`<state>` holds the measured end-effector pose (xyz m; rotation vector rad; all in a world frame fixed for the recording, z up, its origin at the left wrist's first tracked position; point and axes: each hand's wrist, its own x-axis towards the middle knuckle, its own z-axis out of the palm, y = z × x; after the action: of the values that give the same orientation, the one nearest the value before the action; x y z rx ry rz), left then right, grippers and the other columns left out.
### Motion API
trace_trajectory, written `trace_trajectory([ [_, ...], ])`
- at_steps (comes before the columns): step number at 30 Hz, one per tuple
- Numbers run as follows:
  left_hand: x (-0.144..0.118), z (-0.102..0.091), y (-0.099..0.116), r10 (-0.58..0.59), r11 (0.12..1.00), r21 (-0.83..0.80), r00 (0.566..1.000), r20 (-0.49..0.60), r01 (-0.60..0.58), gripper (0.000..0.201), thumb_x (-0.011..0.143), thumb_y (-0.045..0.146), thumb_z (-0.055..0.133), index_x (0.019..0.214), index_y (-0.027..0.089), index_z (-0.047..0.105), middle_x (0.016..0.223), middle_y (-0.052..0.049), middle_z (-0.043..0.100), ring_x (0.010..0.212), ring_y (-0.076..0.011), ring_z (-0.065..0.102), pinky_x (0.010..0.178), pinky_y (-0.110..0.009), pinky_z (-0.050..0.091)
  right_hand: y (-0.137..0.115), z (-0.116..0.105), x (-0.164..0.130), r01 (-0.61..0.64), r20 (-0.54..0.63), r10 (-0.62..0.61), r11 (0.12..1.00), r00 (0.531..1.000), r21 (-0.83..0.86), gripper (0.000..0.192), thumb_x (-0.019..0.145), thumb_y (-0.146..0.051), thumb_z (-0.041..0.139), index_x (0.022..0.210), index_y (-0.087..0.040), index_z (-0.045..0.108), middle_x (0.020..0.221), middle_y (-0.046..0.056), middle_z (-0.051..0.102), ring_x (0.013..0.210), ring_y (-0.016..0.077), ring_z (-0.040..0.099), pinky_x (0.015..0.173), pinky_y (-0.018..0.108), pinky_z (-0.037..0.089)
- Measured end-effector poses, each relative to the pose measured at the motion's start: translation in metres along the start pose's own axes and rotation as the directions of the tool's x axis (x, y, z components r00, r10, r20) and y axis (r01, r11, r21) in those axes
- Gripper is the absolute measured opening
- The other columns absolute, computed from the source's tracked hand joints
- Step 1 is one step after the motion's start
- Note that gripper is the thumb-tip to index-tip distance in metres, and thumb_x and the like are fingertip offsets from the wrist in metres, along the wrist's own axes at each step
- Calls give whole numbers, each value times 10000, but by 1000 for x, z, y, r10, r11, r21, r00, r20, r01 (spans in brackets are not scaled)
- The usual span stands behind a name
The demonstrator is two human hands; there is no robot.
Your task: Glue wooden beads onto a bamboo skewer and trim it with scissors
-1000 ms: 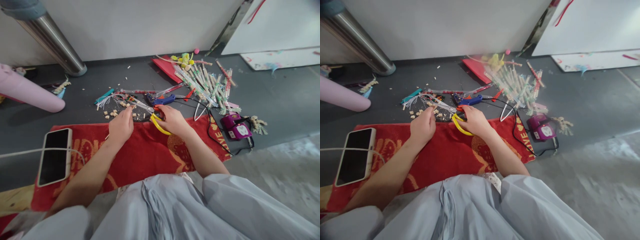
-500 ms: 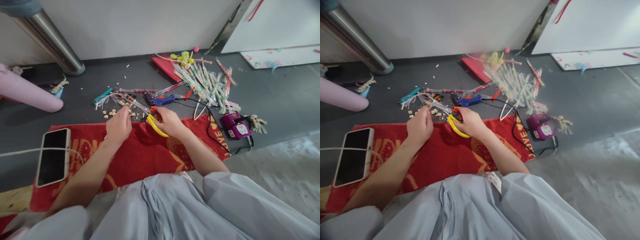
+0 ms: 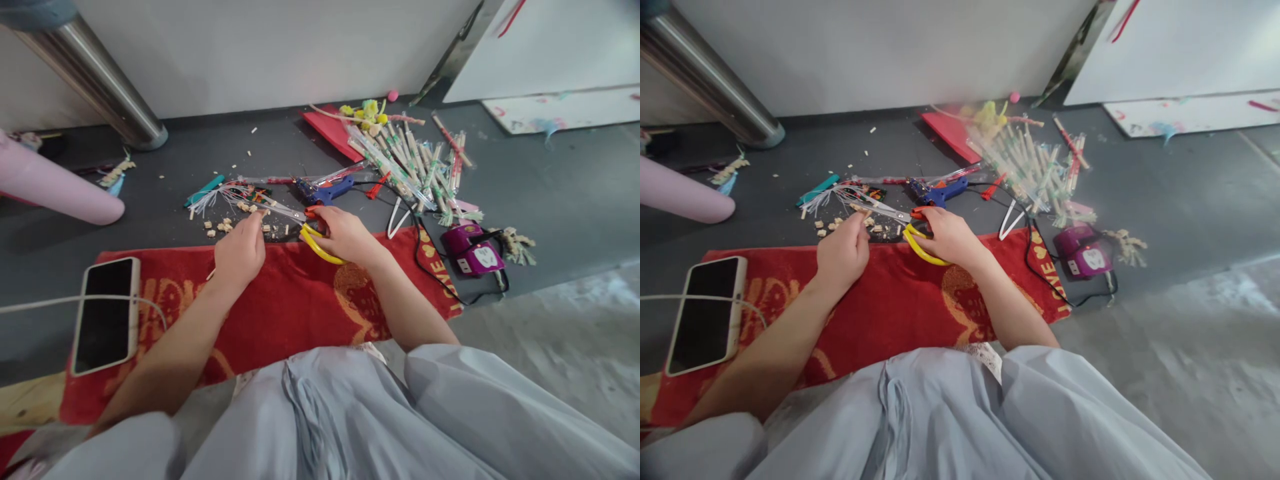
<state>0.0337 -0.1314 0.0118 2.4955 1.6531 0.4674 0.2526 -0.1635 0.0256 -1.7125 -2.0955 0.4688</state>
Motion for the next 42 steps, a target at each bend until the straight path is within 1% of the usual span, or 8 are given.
trace_trajectory([
  [5, 2, 3, -2, 26, 999, -35, 1000, 15, -26, 448, 923, 216, 327, 1317, 136, 524, 1040, -132, 710, 972, -241, 675, 815, -345, 514, 10, -1, 6, 9, -8, -9, 1000, 1000, -17, 475, 863, -438, 617, 1193, -98, 606, 1116, 152, 675, 987, 234, 639, 880, 332, 468],
  [11, 3, 9, -6, 82, 996, -36, 996, -35, -84, 448, 922, 206, 311, 1292, 100, 540, 1031, -135, 720, 983, -239, 677, 841, -349, 520, 15, -2, 9, 34, -27, -35, 999, 999, -25, 451, 869, -431, 605, 1184, -108, 608, 1130, 148, 677, 995, 232, 640, 877, 331, 470],
  [17, 1, 6, -5, 75, 994, -75, 994, -74, -81, 432, 940, 240, 305, 1264, 108, 559, 1038, -131, 723, 1009, -231, 677, 849, -333, 515, 5, -6, 1, 42, -3, -42, 998, 999, -45, 491, 895, -428, 573, 1232, -71, 576, 1096, 155, 680, 962, 231, 637, 851, 318, 458],
  [25, -1, 3, -4, 34, 993, -109, 991, -127, -48, 428, 973, 335, 279, 1160, 148, 615, 1057, -114, 721, 971, -216, 682, 806, -307, 500, -11, -5, -7, -17, 30, 17, 1000, 999, 2, 507, 900, -454, 571, 1260, -98, 557, 990, 112, 676, 887, 213, 622, 776, 299, 427],
  [31, -1, -5, -4, 9, 997, -77, 993, -114, -18, 427, 969, 344, 293, 1184, 167, 617, 1062, -116, 720, 955, -211, 679, 770, -288, 489, -20, -5, -10, -44, 71, 40, 997, 997, 58, 402, 914, -515, 525, 1024, -133, 588, 821, 39, 619, 690, 144, 514, 635, 268, 327],
  [37, 0, -9, -3, -24, 999, -46, 997, -70, 21, 421, 965, 336, 303, 1212, 176, 603, 1033, -119, 716, 935, -220, 679, 741, -294, 479, -26, -2, -11, -63, 93, 55, 994, 994, 88, 420, 902, -575, 506, 837, -162, 541, 743, 15, 570, 630, 118, 456, 607, 257, 297],
  [39, 0, -8, -3, -19, 999, -39, 997, -74, 16, 428, 965, 327, 292, 1210, 172, 607, 1014, -121, 715, 923, -223, 678, 735, -301, 479, -28, -1, -11, -70, 87, 63, 995, 994, 69, 440, 898, -585, 508, 883, -149, 567, 772, 34, 595, 653, 130, 487, 623, 260, 315],
  [42, 0, -5, -3, -3, 999, -39, 996, -90, -1, 423, 966, 326, 294, 1184, 177, 625, 949, -113, 715, 889, -219, 680, 719, -299, 477, -30, 0, -12, -66, 81, 61, 996, 995, 53, 520, 899, -586, 506, 1082, -106, 586, 883, 88, 646, 745, 169, 563, 679, 274, 372],
])
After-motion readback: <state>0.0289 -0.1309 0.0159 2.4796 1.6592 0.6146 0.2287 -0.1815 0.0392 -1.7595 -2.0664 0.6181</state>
